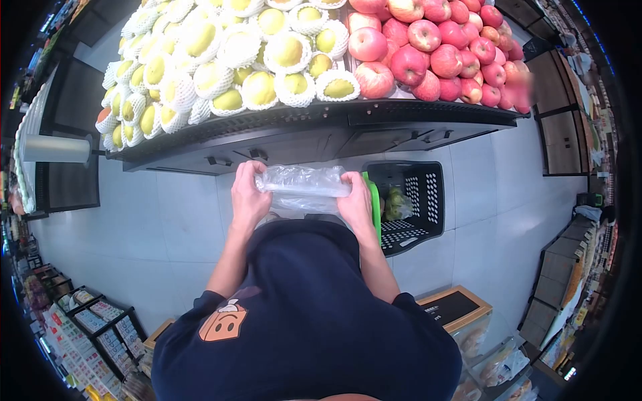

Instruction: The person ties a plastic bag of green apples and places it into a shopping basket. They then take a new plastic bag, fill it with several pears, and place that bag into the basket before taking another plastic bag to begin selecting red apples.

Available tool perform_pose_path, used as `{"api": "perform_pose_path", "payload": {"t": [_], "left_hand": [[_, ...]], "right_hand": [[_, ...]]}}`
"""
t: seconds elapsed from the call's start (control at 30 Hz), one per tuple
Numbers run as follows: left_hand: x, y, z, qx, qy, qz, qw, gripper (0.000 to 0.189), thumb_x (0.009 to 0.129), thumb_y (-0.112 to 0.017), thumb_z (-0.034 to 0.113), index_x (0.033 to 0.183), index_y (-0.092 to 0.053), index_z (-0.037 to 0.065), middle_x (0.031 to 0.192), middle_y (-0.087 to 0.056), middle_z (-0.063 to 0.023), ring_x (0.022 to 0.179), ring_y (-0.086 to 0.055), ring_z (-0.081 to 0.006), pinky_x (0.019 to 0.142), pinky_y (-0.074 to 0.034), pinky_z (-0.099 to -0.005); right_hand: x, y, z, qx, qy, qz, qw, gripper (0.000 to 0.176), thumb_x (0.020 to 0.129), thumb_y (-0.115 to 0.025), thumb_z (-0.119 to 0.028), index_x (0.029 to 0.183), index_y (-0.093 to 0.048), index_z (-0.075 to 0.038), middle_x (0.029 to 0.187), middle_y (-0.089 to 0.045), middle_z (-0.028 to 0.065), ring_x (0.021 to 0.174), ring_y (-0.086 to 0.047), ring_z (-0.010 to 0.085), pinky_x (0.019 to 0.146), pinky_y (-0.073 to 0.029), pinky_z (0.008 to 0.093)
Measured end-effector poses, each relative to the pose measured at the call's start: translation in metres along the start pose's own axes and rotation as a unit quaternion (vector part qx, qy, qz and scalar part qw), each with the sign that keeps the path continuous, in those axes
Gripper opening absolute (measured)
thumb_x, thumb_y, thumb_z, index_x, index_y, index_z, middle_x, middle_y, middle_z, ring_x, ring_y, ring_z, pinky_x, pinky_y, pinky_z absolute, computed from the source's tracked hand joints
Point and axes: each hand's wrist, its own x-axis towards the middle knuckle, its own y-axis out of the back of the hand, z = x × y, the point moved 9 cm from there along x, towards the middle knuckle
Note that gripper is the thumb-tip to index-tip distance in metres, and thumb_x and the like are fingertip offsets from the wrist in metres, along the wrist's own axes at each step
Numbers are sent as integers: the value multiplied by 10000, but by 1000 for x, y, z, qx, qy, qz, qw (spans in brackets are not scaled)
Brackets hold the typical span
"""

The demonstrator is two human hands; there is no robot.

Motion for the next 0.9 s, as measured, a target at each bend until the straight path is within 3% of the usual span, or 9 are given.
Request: {"api": "perform_pose_path", "payload": {"t": [0.1,0.2,0.33,0.4,0.5,0.63,0.7,0.8,0.9], "left_hand": [[-3,-4,15,-7,50,-119,992,481,698,-651,-37,1161,-542,31,1125,-587,-125,1011,-582,-289,921,-473,-364],[-15,-12,33,-69,10,-204,976,590,709,-626,-51,1279,-511,50,1232,-577,-155,1149,-575,-333,968,-479,-399],[-26,-10,30,-228,62,-180,955,548,734,-578,-70,1266,-549,59,1259,-559,-153,1240,-523,-274,1027,-413,-350],[-14,0,35,-199,-86,-182,959,560,738,-562,-86,1270,-576,87,1280,-563,-180,1227,-550,-325,999,-452,-385],[-5,0,27,-53,-118,-256,958,569,738,-556,-84,1261,-616,130,1315,-547,-214,1178,-585,-373,961,-493,-413],[14,-10,-1,151,63,-340,926,582,744,-603,-23,1297,-610,157,1373,-506,-240,1111,-609,-414,923,-526,-436],[25,-13,7,136,58,-369,917,575,743,-633,9,1300,-603,147,1371,-502,-237,1100,-613,-419,925,-526,-443],[47,-13,11,92,9,-361,928,583,733,-675,52,1303,-608,158,1354,-520,-191,1070,-625,-402,913,-527,-439],[76,2,19,44,-38,-367,928,576,725,-699,78,1291,-614,144,1341,-536,-155,1034,-638,-381,893,-529,-435]], "right_hand": [[2,-3,0,7,-3,-59,998,369,722,-660,-14,1085,-613,-61,1251,-607,184,1141,-576,384,941,-464,437],[5,-2,-14,40,121,-45,991,362,711,-687,-38,1068,-629,-46,1143,-667,175,1064,-630,369,900,-488,429],[10,-28,10,93,-30,-215,972,306,698,-705,-61,995,-644,-15,918,-712,158,904,-689,322,812,-514,403],[14,-37,18,82,-70,-253,961,282,697,-700,-63,968,-648,-4,811,-710,145,828,-700,303,770,-520,389],[20,-37,3,32,-35,-250,967,262,714,-712,-56,959,-644,9,844,-704,108,796,-661,170,738,-508,298],[27,-23,-40,78,23,-269,960,373,743,-685,-52,1107,-617,-5,984,-696,143,900,-669,240,818,-507,325],[28,-15,-66,42,115,-255,959,454,757,-673,-41,1203,-593,-18,1068,-689,159,983,-670,282,877,-501,344],[35,-2,-101,47,80,-264,960,540,786,-646,-43,1314,-531,-51,1225,-641,186,1160,-605,353,975,-467,408],[48,4,-109,33,28,-232,972,583,789,-651,-50,1355,-510,-58,1238,-641,193,1197,-591,356,985,-463,416]]}}
